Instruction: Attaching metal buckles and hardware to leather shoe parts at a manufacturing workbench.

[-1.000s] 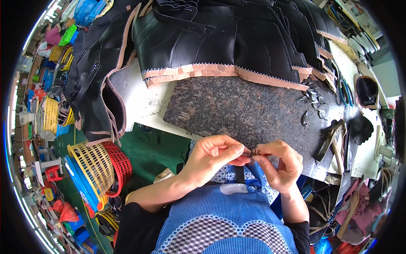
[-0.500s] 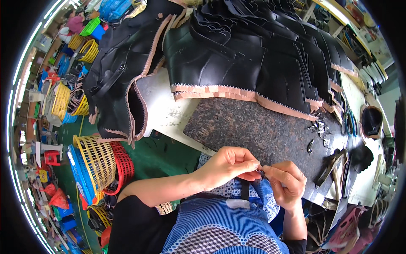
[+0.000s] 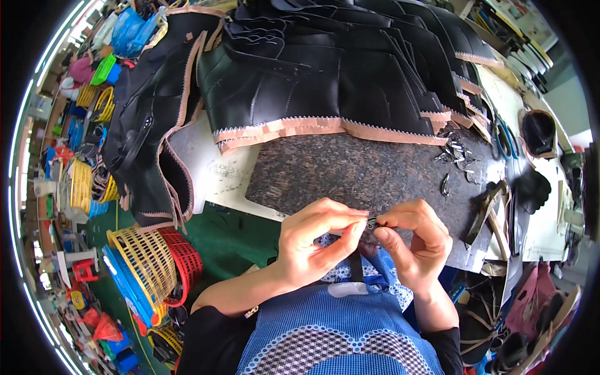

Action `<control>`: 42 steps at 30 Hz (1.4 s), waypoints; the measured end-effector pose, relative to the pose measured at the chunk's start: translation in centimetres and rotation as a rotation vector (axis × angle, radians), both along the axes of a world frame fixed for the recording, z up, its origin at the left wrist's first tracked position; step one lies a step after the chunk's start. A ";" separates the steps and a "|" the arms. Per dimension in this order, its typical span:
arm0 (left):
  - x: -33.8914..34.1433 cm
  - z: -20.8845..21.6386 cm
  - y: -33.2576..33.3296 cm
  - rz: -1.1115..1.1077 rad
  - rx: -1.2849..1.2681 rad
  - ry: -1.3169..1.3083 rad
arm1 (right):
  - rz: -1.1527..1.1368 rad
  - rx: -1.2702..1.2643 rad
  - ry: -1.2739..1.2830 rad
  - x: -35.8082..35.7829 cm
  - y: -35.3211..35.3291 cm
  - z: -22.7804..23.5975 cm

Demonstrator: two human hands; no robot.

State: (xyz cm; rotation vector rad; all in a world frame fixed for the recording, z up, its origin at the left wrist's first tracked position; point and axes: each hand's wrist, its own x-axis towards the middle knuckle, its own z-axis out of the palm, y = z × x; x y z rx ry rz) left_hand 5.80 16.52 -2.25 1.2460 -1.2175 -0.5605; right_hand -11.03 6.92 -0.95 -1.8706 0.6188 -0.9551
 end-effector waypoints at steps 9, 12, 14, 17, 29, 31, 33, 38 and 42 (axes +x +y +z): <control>-0.3 -0.3 0.8 -0.087 0.147 0.268 | -0.003 0.260 -0.099 -0.1 1.1 -1.0; 0.3 -0.4 0.8 -0.158 0.200 0.451 | -0.016 -0.036 0.005 0.4 0.9 0.3; 0.9 0.8 0.7 -0.234 0.340 0.610 | 0.033 -0.333 0.044 0.6 0.5 0.7; 4.1 4.3 -1.2 -0.336 0.423 0.084 | 0.078 -0.456 0.056 -0.5 -1.2 1.0; 17.5 9.9 -9.1 0.104 0.261 -1.560 | 0.043 0.441 -0.163 -1.8 -0.6 0.0; 18.5 10.8 -9.4 -0.038 0.403 -1.443 | 0.107 0.483 -0.189 -0.3 -0.5 -0.3; 19.1 11.9 -9.9 -0.226 0.434 -1.388 | 0.124 0.524 -0.164 1.2 -0.6 0.4; 15.4 19.5 -7.0 -0.335 0.766 -1.057 | 0.252 0.015 -0.205 0.8 -1.2 3.7; 13.2 15.2 -1.6 -0.414 0.872 -0.268 | 0.382 -0.210 -0.178 3.6 -1.6 5.3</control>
